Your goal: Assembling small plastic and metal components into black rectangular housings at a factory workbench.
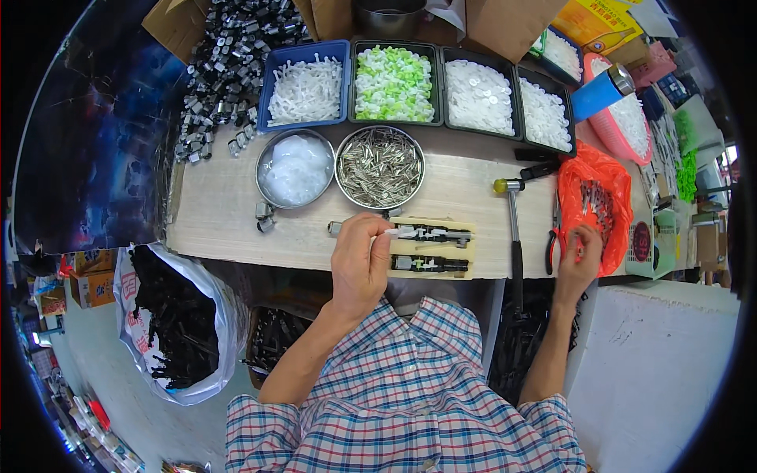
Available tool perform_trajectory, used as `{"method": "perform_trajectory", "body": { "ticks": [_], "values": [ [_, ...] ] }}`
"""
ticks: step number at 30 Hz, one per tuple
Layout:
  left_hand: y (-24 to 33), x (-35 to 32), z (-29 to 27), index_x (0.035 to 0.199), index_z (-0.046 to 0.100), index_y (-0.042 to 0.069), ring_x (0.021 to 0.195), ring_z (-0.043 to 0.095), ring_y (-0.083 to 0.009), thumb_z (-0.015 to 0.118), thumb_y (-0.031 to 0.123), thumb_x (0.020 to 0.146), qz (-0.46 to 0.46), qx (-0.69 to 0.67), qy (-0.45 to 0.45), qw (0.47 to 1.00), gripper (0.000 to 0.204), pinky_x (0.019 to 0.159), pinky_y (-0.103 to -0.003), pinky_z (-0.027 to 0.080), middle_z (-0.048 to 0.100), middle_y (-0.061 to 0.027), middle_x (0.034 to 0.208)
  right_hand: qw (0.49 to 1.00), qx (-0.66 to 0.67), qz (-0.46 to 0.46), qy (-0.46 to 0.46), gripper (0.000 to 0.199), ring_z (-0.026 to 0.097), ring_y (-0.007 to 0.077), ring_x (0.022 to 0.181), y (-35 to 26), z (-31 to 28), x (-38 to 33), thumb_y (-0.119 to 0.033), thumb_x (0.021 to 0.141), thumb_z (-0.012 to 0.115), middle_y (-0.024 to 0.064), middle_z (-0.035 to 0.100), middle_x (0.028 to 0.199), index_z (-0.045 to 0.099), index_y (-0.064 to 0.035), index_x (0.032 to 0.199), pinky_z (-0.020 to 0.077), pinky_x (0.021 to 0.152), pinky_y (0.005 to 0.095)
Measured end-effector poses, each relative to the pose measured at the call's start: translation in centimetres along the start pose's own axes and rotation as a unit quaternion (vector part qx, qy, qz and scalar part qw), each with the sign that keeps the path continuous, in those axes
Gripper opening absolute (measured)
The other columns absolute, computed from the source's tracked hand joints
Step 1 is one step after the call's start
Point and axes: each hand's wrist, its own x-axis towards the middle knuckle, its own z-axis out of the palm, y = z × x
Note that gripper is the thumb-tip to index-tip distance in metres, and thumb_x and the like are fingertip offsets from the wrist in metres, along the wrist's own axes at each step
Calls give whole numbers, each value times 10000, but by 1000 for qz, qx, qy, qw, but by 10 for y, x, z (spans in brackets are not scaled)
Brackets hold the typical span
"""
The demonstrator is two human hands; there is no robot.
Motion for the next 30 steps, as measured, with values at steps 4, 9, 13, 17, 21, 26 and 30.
{"method": "perform_trajectory", "body": {
  "ticks": [4, 9, 13, 17, 21, 26, 30],
  "values": [
    [4, -2, 4, 1060, 629, -21, 1030, 634, -296, 570, 44, 1013, -1, -18, -42, 999, 99, 913, -368, 496, 657, -157, 1072, 939, 279, 45, -196, 207, 650, 151, 884, -117, 7, -19, 54, 919, 673, 89, 657, 1029, 659, 12, 1121, 532, 778, 275],
    [11, -4, 9, 1048, 635, -15, 1065, 635, -330, 581, 35, 1000, 12, -27, -77, 997, 89, 917, -387, 504, 677, -148, 1054, 834, 417, 174, -316, 167, 629, 89, 835, -156, 28, -35, 35, 907, 724, 28, 661, 967, 658, 5, 1058, 533, 760, 233],
    [9, -6, 9, 1037, 637, -9, 1082, 634, -338, 584, 36, 998, 16, -35, -94, 995, 80, 902, -396, 515, 690, -144, 1043, 826, 434, 165, -319, 161, 631, 73, 843, -157, 29, -34, 20, 907, 740, 23, 664, 951, 649, 12, 1040, 535, 771, 227],
    [7, -5, 6, 1035, 646, 2, 1086, 635, -340, 604, 28, 985, 22, -38, -94, 995, 71, 895, -399, 520, 703, -127, 1032, 793, 462, 166, -362, 155, 657, 102, 846, -154, 25, -26, -6, 936, 712, 37, 672, 965, 656, 20, 1078, 550, 767, 233],
    [2, -6, 2, 1028, 697, 9, 1093, 640, -343, 679, 9, 923, 61, -37, -125, 990, 107, 914, -414, 525, 732, -110, 1059, 655, 550, 345, -386, 111, 664, 104, 794, -155, 14, -21, -27, 971, 673, 42, 690, 927, 694, 15, 1072, 556, 736, 243],
    [0, -8, 4, 1032, 730, 8, 1093, 643, -344, 738, 5, 852, 146, 3, -158, 977, 180, 929, -425, 530, 744, -113, 1085, 692, 491, 346, -401, 114, 632, 74, 770, -130, 7, -34, -58, 967, 697, 21, 684, 885, 700, 17, 1053, 524, 714, 227],
    [1, -15, 14, 1021, 730, 16, 1057, 640, -350, 764, -2, 801, 120, 58, -132, 982, 224, 903, -429, 531, 727, -102, 1066, 783, 398, 310, -363, 126, 592, 53, 746, -122, 8, -43, -78, 962, 713, 3, 673, 843, 698, 14, 1046, 488, 682, 206]
  ]
}}
